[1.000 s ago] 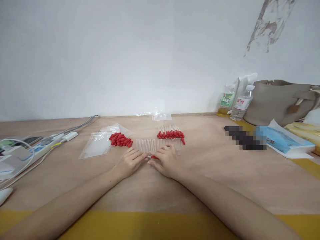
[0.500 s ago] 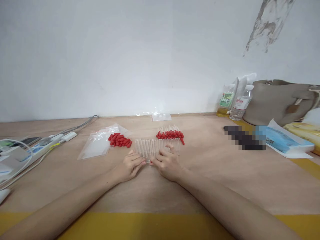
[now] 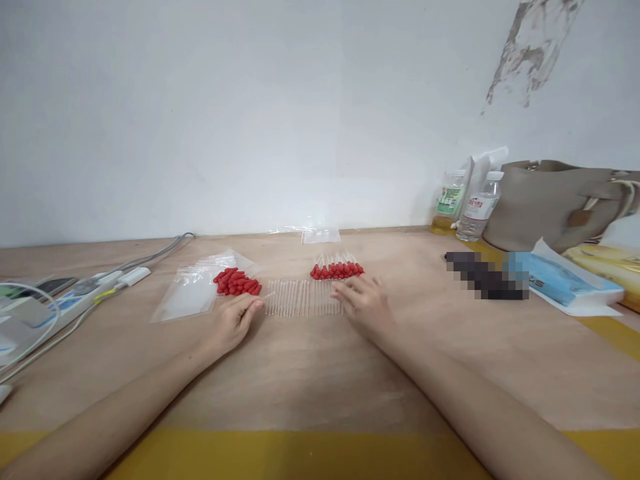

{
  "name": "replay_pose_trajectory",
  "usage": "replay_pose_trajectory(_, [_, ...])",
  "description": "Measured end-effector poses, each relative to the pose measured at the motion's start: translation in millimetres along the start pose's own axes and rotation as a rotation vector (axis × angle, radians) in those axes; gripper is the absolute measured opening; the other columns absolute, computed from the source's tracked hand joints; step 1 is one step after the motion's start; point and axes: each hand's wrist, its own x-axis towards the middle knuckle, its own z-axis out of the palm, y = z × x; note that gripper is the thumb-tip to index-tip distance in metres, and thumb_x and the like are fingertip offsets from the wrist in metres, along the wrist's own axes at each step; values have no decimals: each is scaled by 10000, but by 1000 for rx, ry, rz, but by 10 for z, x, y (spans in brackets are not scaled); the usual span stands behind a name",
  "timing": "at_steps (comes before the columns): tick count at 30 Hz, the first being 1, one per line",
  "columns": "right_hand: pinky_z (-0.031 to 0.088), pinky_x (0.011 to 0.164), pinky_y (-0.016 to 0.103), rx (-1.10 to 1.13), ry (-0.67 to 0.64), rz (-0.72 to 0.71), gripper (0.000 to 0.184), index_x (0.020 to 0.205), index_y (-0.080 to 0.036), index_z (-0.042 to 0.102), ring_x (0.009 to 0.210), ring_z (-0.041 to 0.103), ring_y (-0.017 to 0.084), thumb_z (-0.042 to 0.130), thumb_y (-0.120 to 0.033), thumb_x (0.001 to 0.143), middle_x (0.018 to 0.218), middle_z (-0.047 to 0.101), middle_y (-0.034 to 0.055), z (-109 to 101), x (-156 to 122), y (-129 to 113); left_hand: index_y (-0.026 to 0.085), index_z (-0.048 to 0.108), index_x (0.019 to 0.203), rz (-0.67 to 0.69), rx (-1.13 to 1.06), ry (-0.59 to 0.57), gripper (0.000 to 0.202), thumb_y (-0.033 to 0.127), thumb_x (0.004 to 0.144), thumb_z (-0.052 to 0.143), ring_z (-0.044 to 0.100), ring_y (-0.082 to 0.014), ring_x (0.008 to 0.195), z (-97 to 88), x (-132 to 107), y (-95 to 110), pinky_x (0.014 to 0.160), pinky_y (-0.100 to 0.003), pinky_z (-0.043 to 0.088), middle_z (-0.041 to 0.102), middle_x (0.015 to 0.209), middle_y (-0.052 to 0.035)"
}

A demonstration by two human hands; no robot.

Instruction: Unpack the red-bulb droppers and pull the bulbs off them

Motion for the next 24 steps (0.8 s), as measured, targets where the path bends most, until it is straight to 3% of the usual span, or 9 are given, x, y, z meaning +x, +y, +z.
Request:
replay_pose_trajectory(3, [395,649,271,100,-4,295,251,919,-184,657,706,511,148,461,-315,832,766,554,57,-18,59,303,165,565,931,-69,71,100,231,220,886,345,509,-142,747,14,62,-128,686,-256,421,511,778,-31])
replay_pose_trajectory(7, [416,714,287,11,-195,537,264,922,-134,653,809,526,190,430,-205,799,755,565,86,-36,78,638,160,521,1066,-79,155,141,275,145,843,360,500,-147,791,112,124,-235,738,-265,436,475,835,-44])
replay_pose_trajectory(10, [415,705,270,-26,-326,711,314,1016,-100,595,810,548,183,480,-156,729,831,604,95,-64,66,788,171,534,1018,-90,219,160,253,138,832,365,504,-150,777,162,154,-300,710,-265,441,473,847,-46])
replay_pose_trajectory(13, [407,635,238,-2,-393,852,348,1003,-106,561,732,566,159,561,-199,668,803,625,68,-85,53,838,175,553,896,-110,291,145,198,152,835,366,506,-158,746,175,176,-340,657,-264,438,490,814,-42])
replay_pose_trajectory(18, [388,558,210,77,-445,926,212,821,-149,585,672,571,141,597,-256,639,735,640,42,-26,18,802,171,550,798,-45,262,100,136,167,808,415,522,-155,746,176,178,-320,642,-255,437,523,811,-42])
replay_pose_trajectory(24, [386,544,208,137,-428,874,177,748,-174,641,622,579,134,539,-308,696,675,651,24,109,-37,790,172,582,827,-74,126,23,205,329,826,452,543,-135,695,150,143,-218,647,-257,460,551,824,-40])
